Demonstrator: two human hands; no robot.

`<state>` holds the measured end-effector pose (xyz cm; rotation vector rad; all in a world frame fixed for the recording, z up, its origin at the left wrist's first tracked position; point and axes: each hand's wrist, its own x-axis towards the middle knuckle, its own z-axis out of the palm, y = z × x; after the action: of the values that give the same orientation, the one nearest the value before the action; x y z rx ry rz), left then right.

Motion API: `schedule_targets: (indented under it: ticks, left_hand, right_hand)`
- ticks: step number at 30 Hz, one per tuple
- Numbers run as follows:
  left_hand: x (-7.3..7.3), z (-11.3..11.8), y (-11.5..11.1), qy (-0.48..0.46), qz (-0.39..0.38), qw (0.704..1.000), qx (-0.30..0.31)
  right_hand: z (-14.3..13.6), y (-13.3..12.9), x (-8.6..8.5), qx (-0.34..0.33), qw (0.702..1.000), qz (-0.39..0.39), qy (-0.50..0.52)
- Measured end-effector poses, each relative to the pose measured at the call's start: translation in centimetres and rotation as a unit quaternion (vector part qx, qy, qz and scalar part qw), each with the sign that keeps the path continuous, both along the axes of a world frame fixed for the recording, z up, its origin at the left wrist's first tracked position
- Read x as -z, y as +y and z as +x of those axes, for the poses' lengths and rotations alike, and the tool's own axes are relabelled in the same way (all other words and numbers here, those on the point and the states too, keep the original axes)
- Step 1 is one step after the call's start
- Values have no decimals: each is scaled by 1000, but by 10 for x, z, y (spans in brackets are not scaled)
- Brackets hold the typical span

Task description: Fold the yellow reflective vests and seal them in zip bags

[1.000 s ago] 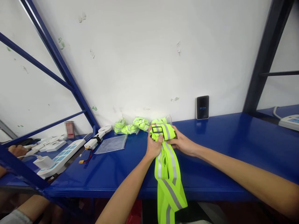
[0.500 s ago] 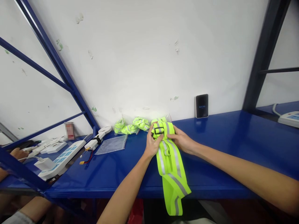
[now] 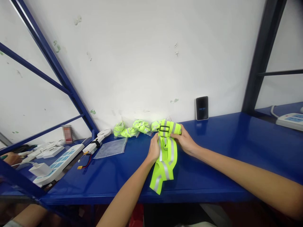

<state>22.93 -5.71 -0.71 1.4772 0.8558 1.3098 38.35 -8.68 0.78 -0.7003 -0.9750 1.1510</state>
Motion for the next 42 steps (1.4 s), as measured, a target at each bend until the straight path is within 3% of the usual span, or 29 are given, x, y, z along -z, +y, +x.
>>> schedule_targets:
  ticks: [3, 7, 11, 17, 19, 22, 25, 31, 37, 42]
  left_hand:
    - [-4, -1, -2, 11, 34, 998, 43]
    - [-1, 0, -1, -23, 4, 992, 120]
    - [1, 1, -1, -27, -9, 993, 111]
    - [-4, 3, -5, -10, -75, 995, 61]
    - [-5, 4, -6, -53, -101, 990, 85]
    - [-6, 4, -10, -97, -131, 972, 168]
    - [-10, 4, -16, -53, -116, 972, 199]
    - [-9, 5, -16, -23, -79, 980, 180]
    - [-7, 8, -13, -77, -125, 971, 187]
    - [-13, 8, -16, -58, -156, 967, 194]
  right_hand:
    - [2, -4, -6, -5, 1000, -16, 3]
    - [2, -11, -14, -41, 998, -41, 11]
    - [0, -10, -9, -46, 999, -12, -17]
    - [1, -2, 3, 66, 979, 119, -153]
    - [4, 0, 2, 100, 970, 129, -181]
    - [9, 2, 0, 141, 959, 138, -203]
    - [12, 5, 1, 140, 955, 148, -218]
    - [13, 2, 3, 139, 930, 191, -280]
    - [13, 1, 3, 146, 919, 215, -298]
    - [12, 2, 4, 155, 925, 197, -284]
